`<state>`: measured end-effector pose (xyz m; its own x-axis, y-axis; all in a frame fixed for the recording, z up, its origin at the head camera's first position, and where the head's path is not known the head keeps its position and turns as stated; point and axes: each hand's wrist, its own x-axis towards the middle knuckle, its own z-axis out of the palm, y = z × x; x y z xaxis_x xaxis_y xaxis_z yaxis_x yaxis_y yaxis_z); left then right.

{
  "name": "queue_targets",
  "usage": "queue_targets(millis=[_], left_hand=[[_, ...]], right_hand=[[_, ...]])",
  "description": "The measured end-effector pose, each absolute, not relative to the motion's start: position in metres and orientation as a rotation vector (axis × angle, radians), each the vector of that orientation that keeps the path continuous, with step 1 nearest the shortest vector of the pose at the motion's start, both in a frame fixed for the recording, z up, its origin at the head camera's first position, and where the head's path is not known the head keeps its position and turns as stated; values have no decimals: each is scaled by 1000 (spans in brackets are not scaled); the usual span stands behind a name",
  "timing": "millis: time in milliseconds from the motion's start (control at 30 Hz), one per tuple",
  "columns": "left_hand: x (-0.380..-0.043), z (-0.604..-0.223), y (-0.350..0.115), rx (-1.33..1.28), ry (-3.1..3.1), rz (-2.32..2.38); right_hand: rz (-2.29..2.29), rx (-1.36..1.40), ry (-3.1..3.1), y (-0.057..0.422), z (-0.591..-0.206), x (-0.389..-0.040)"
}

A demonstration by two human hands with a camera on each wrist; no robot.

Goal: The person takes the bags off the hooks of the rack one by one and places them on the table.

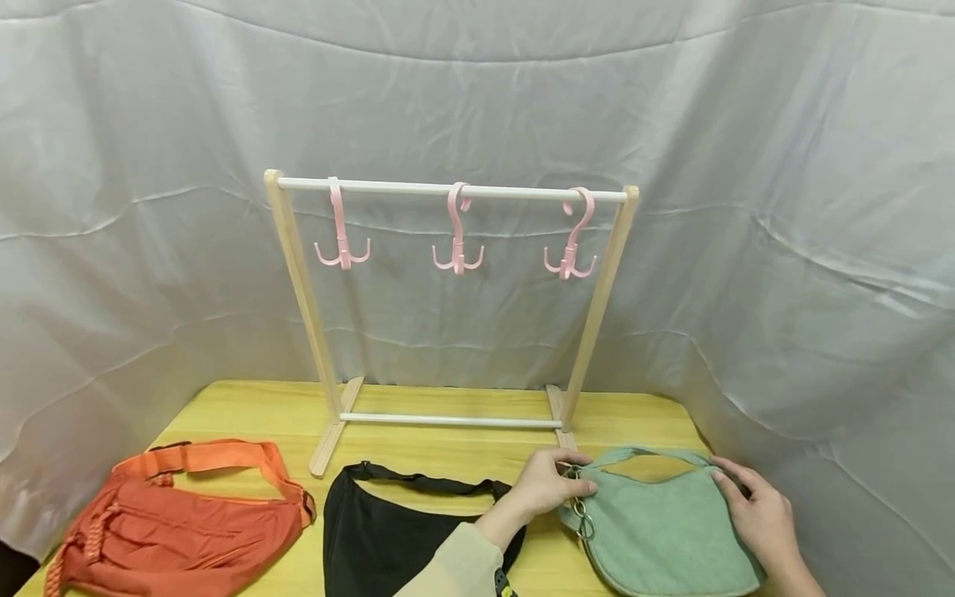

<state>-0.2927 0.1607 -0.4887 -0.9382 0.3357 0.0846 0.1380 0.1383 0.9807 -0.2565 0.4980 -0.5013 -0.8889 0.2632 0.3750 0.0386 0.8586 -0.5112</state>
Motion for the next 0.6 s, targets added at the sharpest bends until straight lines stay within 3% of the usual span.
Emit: queue_targets(millis=[600], left_hand=[[-286,-493,168,212,2364,1780]], right_hand=[[783,-262,-2831,503,-505,-261]])
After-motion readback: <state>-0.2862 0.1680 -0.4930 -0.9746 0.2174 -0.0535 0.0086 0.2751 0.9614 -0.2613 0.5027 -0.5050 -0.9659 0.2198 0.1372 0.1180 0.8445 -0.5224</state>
